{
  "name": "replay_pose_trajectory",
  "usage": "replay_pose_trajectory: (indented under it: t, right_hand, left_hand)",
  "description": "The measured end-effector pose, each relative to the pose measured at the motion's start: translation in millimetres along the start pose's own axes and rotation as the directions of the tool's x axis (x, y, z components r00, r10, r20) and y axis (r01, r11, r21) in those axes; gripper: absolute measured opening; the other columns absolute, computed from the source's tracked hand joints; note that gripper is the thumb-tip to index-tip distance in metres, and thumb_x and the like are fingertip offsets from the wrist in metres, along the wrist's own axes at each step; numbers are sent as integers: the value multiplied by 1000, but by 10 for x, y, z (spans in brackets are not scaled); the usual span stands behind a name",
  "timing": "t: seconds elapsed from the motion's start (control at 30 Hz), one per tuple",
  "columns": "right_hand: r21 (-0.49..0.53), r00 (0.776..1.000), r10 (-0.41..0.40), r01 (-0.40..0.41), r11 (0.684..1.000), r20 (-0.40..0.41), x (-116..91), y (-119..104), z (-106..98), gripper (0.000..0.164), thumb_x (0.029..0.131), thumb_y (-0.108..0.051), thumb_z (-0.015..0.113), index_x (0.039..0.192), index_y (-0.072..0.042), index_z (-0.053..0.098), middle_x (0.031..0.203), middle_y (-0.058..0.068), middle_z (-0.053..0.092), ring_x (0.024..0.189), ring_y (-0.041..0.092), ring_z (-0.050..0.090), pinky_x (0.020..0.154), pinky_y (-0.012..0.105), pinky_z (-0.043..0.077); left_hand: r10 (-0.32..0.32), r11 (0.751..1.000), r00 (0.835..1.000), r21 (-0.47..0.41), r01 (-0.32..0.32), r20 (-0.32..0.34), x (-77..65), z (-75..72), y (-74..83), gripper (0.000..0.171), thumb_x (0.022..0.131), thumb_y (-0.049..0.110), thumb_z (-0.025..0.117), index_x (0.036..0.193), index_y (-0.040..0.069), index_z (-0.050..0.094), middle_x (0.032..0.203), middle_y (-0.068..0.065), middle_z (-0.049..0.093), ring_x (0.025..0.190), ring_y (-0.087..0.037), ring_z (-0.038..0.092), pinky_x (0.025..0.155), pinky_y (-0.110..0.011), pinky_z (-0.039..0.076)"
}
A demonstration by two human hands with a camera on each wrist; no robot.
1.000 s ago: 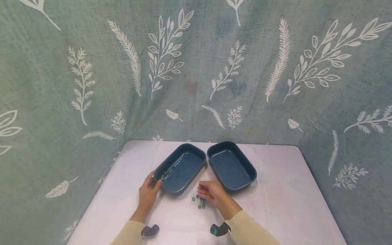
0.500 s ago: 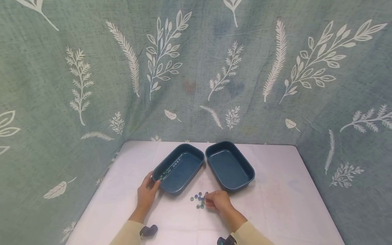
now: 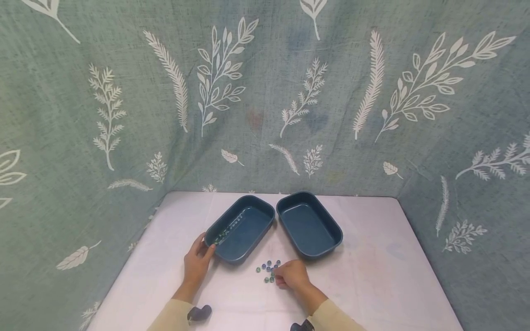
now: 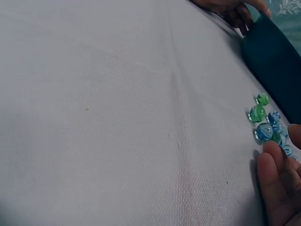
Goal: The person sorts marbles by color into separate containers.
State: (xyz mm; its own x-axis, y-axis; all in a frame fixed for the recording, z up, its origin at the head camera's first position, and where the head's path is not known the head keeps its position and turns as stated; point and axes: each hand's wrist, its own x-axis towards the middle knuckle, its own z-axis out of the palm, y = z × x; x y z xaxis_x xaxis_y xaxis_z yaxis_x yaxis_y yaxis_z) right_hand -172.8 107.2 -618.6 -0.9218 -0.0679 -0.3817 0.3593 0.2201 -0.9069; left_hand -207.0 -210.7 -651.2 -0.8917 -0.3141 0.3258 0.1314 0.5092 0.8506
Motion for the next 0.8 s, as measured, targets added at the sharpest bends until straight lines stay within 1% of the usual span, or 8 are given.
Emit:
replay_pose_trajectory:
  t: [0.2,0.33,0.47,0.57,0.7,0.8]
  right_hand:
    - [-35,1000,-15,15,999,-11,12,-32,42,9,80,-4,72,81,4,69,65,10,66,56,16,65,53,31,57]
    - [-69,1000,-25,24,997,-18,4,-46,61,6,79,-2,72,78,3,69,62,9,65,53,15,64,52,30,57]
    - [-84,998,-55,53,995,-29,5,-34,81,8,78,-2,74,74,3,69,59,8,64,50,15,63,49,30,56]
    - [-87,997,-68,66,994,-25,11,-23,98,10,76,-2,75,71,2,68,56,7,64,48,14,62,48,30,55]
    - [-96,998,-67,65,993,-13,14,-33,101,11,77,-1,75,69,1,68,55,7,63,46,13,61,47,30,55]
    - [-102,998,-58,57,993,-14,25,-54,86,10,79,0,73,71,2,68,56,8,63,46,14,61,47,30,55]
  left_hand:
    - [4,1000,1000,-2,-4,-7,-2,-9,6,55,88,27,75,138,20,53,111,-9,70,104,-23,63,105,-46,38]
    - [3,1000,1000,-6,-3,-2,-1,-12,8,56,88,28,75,139,21,53,112,-9,69,104,-22,62,105,-47,37]
    - [4,1000,1000,-5,-4,4,2,-9,5,57,88,30,74,139,22,52,114,-9,69,105,-23,62,105,-46,38]
    - [-7,1000,1000,0,7,6,-3,-13,6,57,88,30,75,140,22,52,115,-10,68,106,-24,63,104,-46,38]
    - [-16,1000,1000,7,16,23,-2,-10,15,62,87,33,75,143,20,49,122,-12,65,113,-28,61,106,-47,37]
    - [-10,1000,999,11,9,45,17,1,29,66,88,36,73,146,20,45,132,-12,60,120,-31,57,108,-46,35]
